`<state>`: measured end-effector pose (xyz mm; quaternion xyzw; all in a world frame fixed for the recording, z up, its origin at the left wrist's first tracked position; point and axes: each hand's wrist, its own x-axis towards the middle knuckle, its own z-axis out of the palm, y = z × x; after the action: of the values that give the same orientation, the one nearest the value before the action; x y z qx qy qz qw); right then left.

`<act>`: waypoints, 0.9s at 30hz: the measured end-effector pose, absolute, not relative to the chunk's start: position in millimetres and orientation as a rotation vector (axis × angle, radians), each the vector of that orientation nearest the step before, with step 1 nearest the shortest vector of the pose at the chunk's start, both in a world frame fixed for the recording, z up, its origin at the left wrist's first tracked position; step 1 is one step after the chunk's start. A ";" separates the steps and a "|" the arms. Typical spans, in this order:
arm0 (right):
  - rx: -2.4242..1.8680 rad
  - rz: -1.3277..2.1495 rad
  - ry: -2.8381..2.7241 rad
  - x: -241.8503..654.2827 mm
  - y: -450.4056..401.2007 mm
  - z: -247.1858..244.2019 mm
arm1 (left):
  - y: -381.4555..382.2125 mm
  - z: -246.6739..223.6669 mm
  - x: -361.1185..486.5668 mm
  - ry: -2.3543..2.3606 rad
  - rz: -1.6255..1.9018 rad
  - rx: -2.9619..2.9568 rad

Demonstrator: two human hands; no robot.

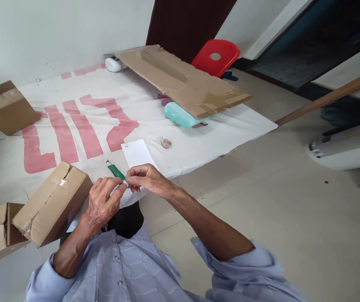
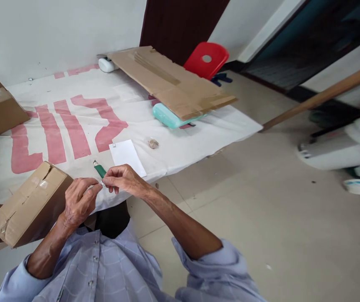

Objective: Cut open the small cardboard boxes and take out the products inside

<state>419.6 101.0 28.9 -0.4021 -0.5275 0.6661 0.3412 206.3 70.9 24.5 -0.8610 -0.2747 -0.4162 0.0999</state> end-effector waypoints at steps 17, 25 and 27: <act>-1.293 0.855 -1.697 481.5 227.6 -37.3 | 133.4 -26.8 263.8 -1.449 -0.231 -2.951; -1.279 0.893 -1.902 460.9 297.4 -74.7 | 167.9 -48.4 287.6 -1.709 -0.065 -2.910; -1.277 0.911 -1.926 459.2 302.6 -81.3 | 167.3 -50.9 286.5 -1.724 -0.069 -2.911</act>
<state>459.2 302.6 -81.3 -0.4865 -0.7338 0.3472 0.3228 286.5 167.3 -50.9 -0.8540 -0.5057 -0.0203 -0.1207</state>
